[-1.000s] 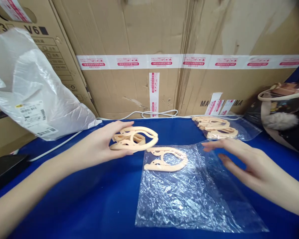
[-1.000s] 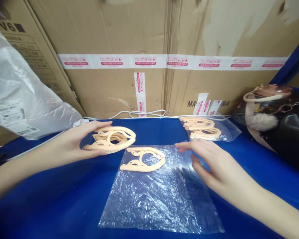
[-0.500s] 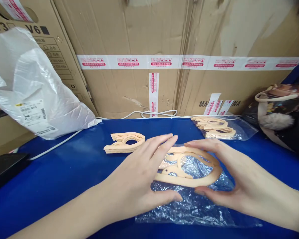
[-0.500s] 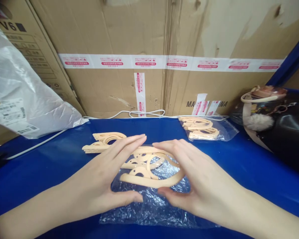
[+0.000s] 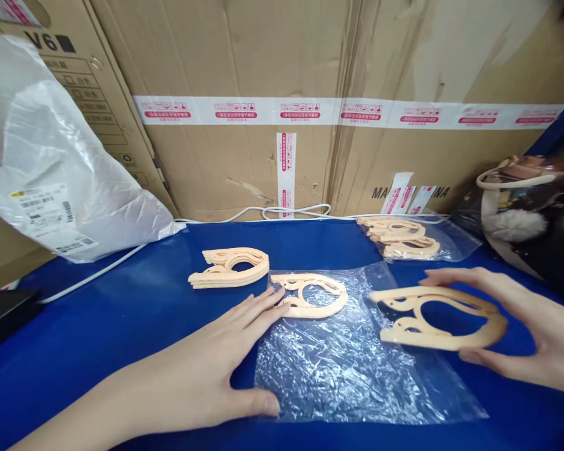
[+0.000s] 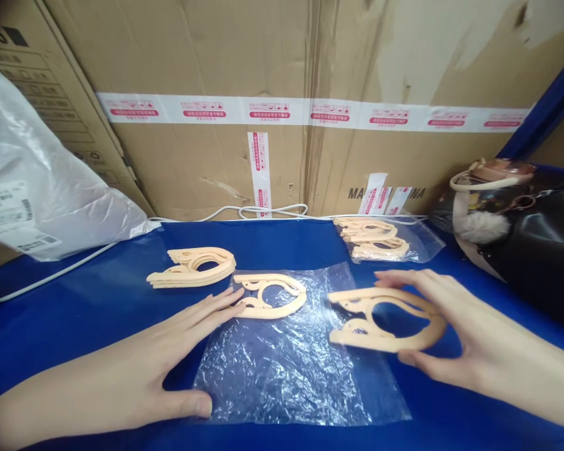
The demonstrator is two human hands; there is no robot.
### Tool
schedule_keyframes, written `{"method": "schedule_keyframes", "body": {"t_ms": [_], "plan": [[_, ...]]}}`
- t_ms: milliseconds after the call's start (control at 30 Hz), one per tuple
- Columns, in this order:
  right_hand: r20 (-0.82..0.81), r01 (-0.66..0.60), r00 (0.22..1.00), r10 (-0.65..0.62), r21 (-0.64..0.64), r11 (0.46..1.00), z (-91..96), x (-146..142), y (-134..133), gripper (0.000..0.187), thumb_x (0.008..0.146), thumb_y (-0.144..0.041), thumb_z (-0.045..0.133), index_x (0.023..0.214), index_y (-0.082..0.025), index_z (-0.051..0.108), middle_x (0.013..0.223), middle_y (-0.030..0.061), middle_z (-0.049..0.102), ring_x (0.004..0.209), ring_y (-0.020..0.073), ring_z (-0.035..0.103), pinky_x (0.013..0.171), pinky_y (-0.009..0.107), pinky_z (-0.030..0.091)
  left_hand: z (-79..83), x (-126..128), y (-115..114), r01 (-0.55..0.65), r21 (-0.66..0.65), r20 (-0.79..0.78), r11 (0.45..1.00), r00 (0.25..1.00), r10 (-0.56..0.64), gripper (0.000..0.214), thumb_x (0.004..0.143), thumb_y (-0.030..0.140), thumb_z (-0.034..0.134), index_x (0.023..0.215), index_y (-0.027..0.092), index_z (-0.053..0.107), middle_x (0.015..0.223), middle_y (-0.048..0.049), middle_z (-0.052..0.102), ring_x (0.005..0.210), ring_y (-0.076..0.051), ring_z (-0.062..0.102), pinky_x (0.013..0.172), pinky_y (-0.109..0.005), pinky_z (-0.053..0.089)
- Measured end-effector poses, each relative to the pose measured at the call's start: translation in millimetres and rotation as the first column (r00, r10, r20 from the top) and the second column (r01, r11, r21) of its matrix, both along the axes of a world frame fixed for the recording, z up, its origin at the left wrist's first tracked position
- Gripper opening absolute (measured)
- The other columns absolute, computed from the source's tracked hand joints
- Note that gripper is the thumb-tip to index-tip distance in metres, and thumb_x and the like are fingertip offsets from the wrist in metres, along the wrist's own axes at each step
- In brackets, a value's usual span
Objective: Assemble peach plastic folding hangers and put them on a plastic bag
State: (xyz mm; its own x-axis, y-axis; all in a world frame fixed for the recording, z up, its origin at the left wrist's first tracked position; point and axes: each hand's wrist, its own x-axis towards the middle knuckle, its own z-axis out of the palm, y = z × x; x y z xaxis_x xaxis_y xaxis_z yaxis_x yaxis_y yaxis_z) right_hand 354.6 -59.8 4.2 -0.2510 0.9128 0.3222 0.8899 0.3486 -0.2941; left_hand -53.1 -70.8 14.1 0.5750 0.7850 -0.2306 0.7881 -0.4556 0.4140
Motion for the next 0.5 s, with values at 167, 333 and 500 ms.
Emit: {"method": "schedule_keyframes", "body": {"t_ms": [167, 333, 500], "plan": [[0.027, -0.223, 0.971, 0.239, -0.274, 0.936, 6.8, -21.5, 4.2, 0.070, 0.072, -0.048, 0.072, 0.135, -0.034, 0.047, 0.136, 0.0065, 0.054, 0.130, 0.0357, 0.045, 0.108, 0.053, 0.038, 2.7, 4.8, 1.0, -0.011, -0.034, -0.017, 0.999, 1.000, 0.011, 0.098, 0.078, 0.073, 0.056, 0.153, 0.035, 0.005, 0.161, 0.0014, 0.000, 0.146, -0.032, 0.004, 0.116, -0.054, 0.018], [0.017, -0.267, 0.957, 0.289, -0.333, 0.904, 19.7, -32.1, 14.6, 0.077, 0.066, -0.053, 0.077, 0.136, -0.036, 0.049, 0.136, 0.0049, 0.056, 0.131, 0.0378, 0.042, 0.105, 0.058, 0.039, 1.6, 3.5, -0.2, 0.002, -0.013, -0.004, 1.000, 1.000, -0.002, 0.097, 0.079, 0.071, 0.057, 0.153, 0.033, 0.008, 0.161, -0.0009, 0.002, 0.146, -0.032, 0.006, 0.117, -0.052, 0.019], [-0.023, -0.311, 0.945, 0.325, -0.365, 0.878, 35.1, -24.2, 22.2, 0.071, 0.069, -0.041, 0.078, 0.134, -0.040, 0.049, 0.135, 0.0007, 0.057, 0.126, 0.0307, 0.052, 0.102, 0.038, 0.047, -0.5, 1.0, -1.5, 0.025, 0.039, 0.020, 0.999, 0.999, -0.026, 0.095, 0.079, 0.069, 0.058, 0.153, 0.033, 0.010, 0.161, -0.0026, 0.005, 0.146, -0.032, 0.010, 0.116, -0.052, 0.023]]}}
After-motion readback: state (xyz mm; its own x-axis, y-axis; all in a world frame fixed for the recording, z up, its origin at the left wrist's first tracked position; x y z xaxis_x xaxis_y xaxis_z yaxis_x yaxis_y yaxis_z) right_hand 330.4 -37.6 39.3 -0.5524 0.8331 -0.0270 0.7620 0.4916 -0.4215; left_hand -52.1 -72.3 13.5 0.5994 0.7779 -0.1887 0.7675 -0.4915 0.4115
